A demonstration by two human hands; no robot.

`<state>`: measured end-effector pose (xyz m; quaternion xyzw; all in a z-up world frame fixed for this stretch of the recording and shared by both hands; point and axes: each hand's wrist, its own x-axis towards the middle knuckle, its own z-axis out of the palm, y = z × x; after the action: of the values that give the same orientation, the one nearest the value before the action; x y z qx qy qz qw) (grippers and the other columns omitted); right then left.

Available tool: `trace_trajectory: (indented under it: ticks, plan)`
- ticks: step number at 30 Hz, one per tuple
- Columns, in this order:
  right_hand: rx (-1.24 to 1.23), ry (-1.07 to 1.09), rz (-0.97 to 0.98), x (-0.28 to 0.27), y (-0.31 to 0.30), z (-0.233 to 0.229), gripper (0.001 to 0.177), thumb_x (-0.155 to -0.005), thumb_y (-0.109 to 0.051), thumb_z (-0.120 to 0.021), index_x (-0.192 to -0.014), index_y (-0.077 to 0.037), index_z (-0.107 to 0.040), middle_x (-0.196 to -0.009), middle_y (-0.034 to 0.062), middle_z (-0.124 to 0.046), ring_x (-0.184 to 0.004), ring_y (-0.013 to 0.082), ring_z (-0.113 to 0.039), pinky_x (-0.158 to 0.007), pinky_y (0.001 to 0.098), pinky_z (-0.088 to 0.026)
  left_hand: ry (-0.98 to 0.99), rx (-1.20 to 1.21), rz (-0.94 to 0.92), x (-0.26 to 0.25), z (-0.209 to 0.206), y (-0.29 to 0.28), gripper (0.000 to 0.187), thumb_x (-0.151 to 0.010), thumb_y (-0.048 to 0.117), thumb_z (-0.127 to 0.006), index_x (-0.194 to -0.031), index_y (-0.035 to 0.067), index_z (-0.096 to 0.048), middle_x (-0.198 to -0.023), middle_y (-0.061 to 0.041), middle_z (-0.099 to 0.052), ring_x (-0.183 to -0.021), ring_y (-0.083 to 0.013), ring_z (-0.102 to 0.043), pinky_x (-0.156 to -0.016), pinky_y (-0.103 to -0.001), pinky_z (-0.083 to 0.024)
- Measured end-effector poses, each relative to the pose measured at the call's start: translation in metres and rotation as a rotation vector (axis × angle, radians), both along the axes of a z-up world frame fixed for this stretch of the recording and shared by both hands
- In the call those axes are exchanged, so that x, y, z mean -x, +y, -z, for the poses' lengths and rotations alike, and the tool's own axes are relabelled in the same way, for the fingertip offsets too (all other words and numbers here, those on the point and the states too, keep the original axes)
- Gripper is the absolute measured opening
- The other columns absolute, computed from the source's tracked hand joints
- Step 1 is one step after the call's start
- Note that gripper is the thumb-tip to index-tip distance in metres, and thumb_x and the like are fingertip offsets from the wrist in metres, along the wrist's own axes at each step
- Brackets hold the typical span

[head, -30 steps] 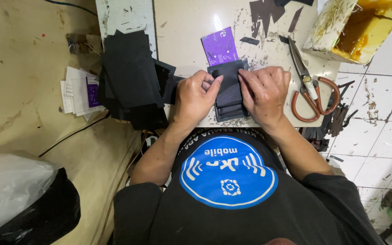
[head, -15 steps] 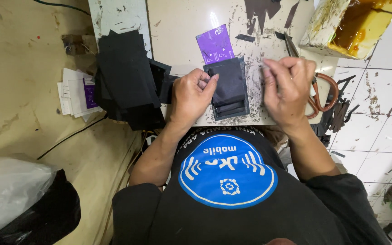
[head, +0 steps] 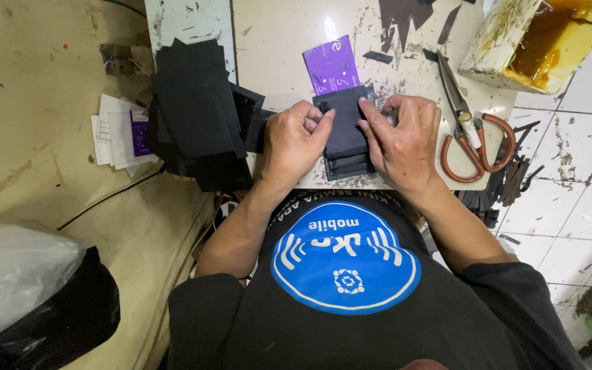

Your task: Assembling a leather wallet by applying adhesive, trimming edges with scissors, and folding pieces.

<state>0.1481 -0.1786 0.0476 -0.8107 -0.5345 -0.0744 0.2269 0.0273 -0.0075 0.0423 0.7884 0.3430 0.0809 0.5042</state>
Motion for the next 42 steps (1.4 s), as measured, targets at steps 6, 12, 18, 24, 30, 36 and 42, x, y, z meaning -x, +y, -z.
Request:
trace_trajectory:
  ticks: [6,12,18,24,30,36,42]
  plan:
    - [0.035,-0.087,0.007,-0.001,0.0,0.0,0.025,-0.109,-0.031,-0.058,-0.122,-0.021,-0.077,-0.098,0.0073,-0.05,-0.095,0.0316,-0.05,-0.075,0.0411,-0.039,0.053,-0.039,-0.002,0.001,0.0,-0.001,0.025,-0.084,0.029,-0.077,-0.076,0.009,-0.066,-0.058,-0.007,-0.07,-0.058,-0.0312,-0.073,-0.049,-0.041,-0.055]
    - [0.064,0.107,-0.038,-0.008,-0.008,0.002,0.024,-0.111,-0.026,-0.056,-0.123,-0.017,-0.075,-0.099,0.0084,-0.048,-0.096,0.0334,-0.049,-0.076,0.0434,-0.039,0.001,-0.063,0.047,0.019,-0.017,0.006,0.027,-0.091,0.015,-0.073,-0.102,0.003,-0.051,-0.067,-0.02,-0.07,-0.063,-0.0431,-0.072,-0.053,-0.053,-0.053]
    - [-0.067,0.329,-0.044,-0.03,-0.021,0.007,0.028,-0.111,-0.01,-0.056,-0.135,-0.004,-0.069,-0.105,0.0175,-0.053,-0.104,0.0417,-0.051,-0.094,0.0485,-0.042,-0.257,-0.622,0.249,0.037,-0.011,-0.012,0.028,-0.102,0.011,-0.064,-0.128,-0.002,-0.064,-0.119,-0.02,-0.065,-0.111,-0.0386,-0.065,-0.094,-0.045,-0.055]
    - [-0.013,0.259,-0.004,-0.035,-0.028,0.003,0.031,-0.104,-0.001,-0.066,-0.134,-0.009,-0.067,-0.11,0.0154,-0.057,-0.108,0.0323,-0.044,-0.085,0.0449,-0.038,0.099,-0.815,0.547,0.038,-0.004,-0.034,0.076,-0.11,0.058,-0.06,-0.159,0.007,-0.034,-0.167,-0.012,-0.03,-0.156,-0.0371,-0.028,-0.131,-0.055,-0.03]
    - [0.05,0.145,-0.106,-0.034,-0.016,0.017,0.042,-0.093,0.006,-0.062,-0.13,-0.011,-0.07,-0.112,0.0159,-0.057,-0.107,0.0328,-0.045,-0.082,0.0447,-0.04,0.252,-0.832,0.745,0.013,-0.028,-0.047,0.098,-0.106,0.081,-0.042,-0.166,0.007,-0.024,-0.171,-0.013,-0.016,-0.158,-0.0323,-0.013,-0.13,-0.048,-0.011]
    - [0.116,0.061,-0.126,-0.038,-0.005,0.012,0.017,-0.103,-0.009,-0.07,-0.118,-0.01,-0.078,-0.109,0.0129,-0.055,-0.105,0.0307,-0.046,-0.084,0.0427,-0.041,0.307,-0.845,0.817,0.014,-0.022,-0.058,0.109,-0.097,0.086,-0.031,-0.17,0.007,-0.018,-0.174,-0.018,-0.009,-0.161,-0.0316,-0.004,-0.131,-0.046,0.0]
    - [0.142,0.099,-0.124,-0.038,-0.011,0.014,0.023,-0.106,-0.014,-0.071,-0.128,-0.014,-0.077,-0.116,0.0129,-0.054,-0.107,0.0319,-0.044,-0.086,0.0452,-0.043,0.329,-0.77,1.07,0.034,-0.034,-0.075,0.106,-0.097,0.084,-0.01,-0.165,0.003,-0.001,-0.172,-0.015,0.006,-0.158,-0.0302,0.008,-0.131,-0.045,0.006]
